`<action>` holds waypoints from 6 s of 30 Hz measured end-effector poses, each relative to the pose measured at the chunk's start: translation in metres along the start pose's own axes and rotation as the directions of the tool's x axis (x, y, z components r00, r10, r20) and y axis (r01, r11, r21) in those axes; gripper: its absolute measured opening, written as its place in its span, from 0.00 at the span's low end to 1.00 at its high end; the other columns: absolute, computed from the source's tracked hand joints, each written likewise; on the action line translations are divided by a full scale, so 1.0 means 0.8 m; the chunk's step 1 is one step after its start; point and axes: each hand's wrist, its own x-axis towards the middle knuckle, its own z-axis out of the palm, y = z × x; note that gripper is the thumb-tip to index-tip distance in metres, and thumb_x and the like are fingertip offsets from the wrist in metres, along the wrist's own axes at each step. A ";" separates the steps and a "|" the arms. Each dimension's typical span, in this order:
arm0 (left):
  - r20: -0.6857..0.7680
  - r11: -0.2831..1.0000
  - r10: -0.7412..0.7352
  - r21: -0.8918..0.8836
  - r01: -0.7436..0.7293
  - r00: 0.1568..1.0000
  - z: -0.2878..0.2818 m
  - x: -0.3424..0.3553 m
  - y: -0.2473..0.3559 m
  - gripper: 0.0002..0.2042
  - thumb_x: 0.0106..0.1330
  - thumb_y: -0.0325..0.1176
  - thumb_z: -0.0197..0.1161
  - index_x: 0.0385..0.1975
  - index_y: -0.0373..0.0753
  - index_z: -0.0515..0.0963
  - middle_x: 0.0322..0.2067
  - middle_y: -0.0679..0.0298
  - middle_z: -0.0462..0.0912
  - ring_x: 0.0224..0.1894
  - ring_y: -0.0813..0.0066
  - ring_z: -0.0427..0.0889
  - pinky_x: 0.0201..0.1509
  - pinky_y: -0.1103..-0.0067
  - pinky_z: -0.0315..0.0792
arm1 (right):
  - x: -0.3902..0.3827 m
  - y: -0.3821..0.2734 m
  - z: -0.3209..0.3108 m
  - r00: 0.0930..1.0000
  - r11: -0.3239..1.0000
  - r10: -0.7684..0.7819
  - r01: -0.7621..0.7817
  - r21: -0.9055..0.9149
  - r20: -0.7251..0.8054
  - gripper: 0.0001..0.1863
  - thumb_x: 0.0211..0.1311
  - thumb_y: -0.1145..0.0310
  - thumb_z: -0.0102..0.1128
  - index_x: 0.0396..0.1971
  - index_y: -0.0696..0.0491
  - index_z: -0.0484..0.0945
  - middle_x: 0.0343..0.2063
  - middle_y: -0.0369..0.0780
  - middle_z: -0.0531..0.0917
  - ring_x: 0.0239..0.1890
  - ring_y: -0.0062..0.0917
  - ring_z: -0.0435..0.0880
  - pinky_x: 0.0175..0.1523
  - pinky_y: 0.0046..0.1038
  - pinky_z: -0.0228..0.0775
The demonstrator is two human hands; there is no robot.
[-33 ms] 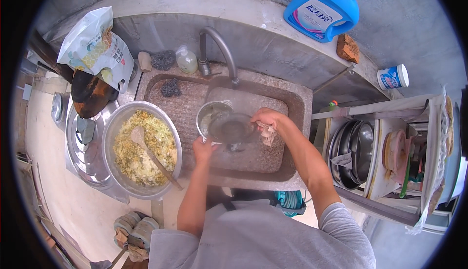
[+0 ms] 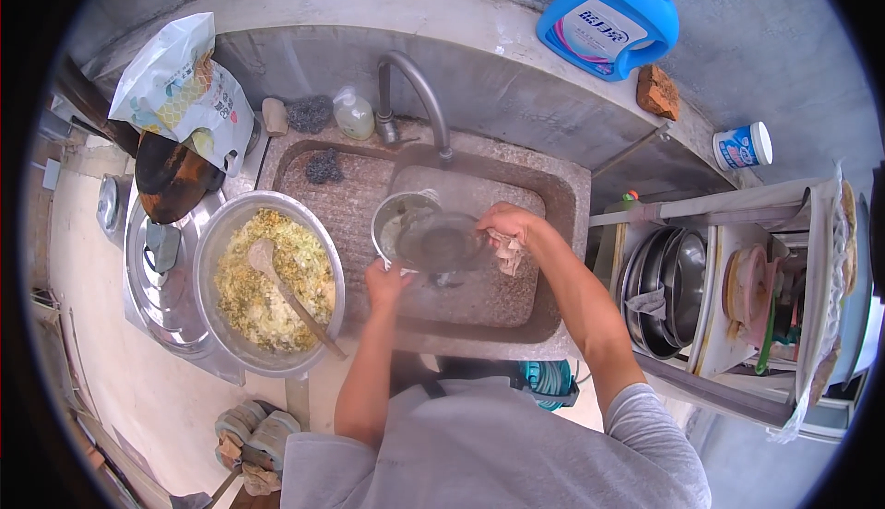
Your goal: The person mixes ingredients in a large metal bowl using a wooden spoon, pours liquid from a small pot into the bowl, and adds a powdered substance from a green packet. They also wash the small pot and a lid under a running tap in a stone sink.
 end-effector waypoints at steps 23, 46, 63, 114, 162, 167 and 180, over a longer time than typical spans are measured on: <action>0.236 0.976 -0.219 0.063 0.210 0.947 0.023 0.009 0.045 0.14 0.80 0.28 0.63 0.56 0.22 0.78 0.51 0.50 0.87 0.44 0.60 0.92 0.47 0.70 0.94 | 0.079 0.417 -0.070 0.514 0.757 0.123 -0.602 -0.254 -0.849 0.24 0.73 0.55 0.66 0.63 0.52 0.81 0.62 0.51 0.85 0.59 0.52 0.89 0.62 0.51 0.84; 0.032 0.994 -0.014 0.110 0.010 0.999 0.007 0.013 0.055 0.05 0.77 0.24 0.62 0.44 0.27 0.81 0.41 0.58 0.85 0.42 0.73 0.87 0.45 0.71 0.94 | 0.028 0.132 0.032 0.566 0.873 -0.464 0.425 -0.241 -0.682 0.13 0.76 0.62 0.67 0.51 0.53 0.86 0.29 0.43 0.88 0.32 0.26 0.87 0.41 0.33 0.78; 0.105 0.999 -0.045 -0.005 0.046 0.993 0.015 -0.028 0.067 0.10 0.78 0.24 0.60 0.50 0.23 0.83 0.46 0.51 0.91 0.39 0.65 0.93 0.39 0.73 0.93 | -0.080 -0.069 0.123 0.286 0.355 -0.925 0.420 -0.835 -0.249 0.11 0.73 0.61 0.70 0.47 0.50 0.89 0.38 0.48 0.91 0.39 0.51 0.90 0.44 0.50 0.81; -0.254 0.999 0.006 -0.034 -0.015 0.967 -0.144 -0.158 0.223 0.09 0.80 0.30 0.62 0.45 0.30 0.86 0.39 0.59 0.91 0.38 0.73 0.92 0.41 0.76 0.92 | 0.290 -0.166 0.010 0.597 0.356 -0.778 0.676 -0.645 0.197 0.13 0.76 0.63 0.68 0.48 0.57 0.90 0.30 0.45 0.90 0.35 0.35 0.90 0.45 0.38 0.80; 0.087 0.997 -0.070 0.028 0.068 0.994 0.005 -0.204 0.096 0.10 0.81 0.27 0.61 0.49 0.24 0.82 0.44 0.51 0.91 0.39 0.62 0.94 0.43 0.74 0.93 | -0.072 0.204 0.164 0.860 0.623 -0.496 0.450 0.640 -0.121 0.49 0.79 0.48 0.65 0.88 0.49 0.50 0.78 0.41 0.67 0.64 0.29 0.77 0.65 0.34 0.75; 0.156 0.998 -0.048 0.048 0.041 0.987 -0.059 -0.236 0.138 0.11 0.83 0.30 0.61 0.47 0.26 0.82 0.44 0.52 0.90 0.39 0.61 0.94 0.43 0.75 0.92 | -0.098 0.162 0.230 0.871 0.653 -0.442 0.476 0.589 -0.214 0.48 0.74 0.48 0.68 0.86 0.51 0.56 0.77 0.42 0.70 0.72 0.32 0.73 0.75 0.37 0.67; 0.125 0.444 0.323 0.855 -0.267 0.938 -0.311 -0.182 0.168 0.27 0.73 0.51 0.66 0.66 0.41 0.76 0.32 0.45 0.90 0.38 0.38 0.91 0.44 0.48 0.80 | -0.170 0.007 0.424 0.985 0.702 -0.160 0.154 0.696 -0.057 0.35 0.66 0.33 0.66 0.54 0.52 0.81 0.34 0.39 0.85 0.29 0.26 0.82 0.32 0.31 0.76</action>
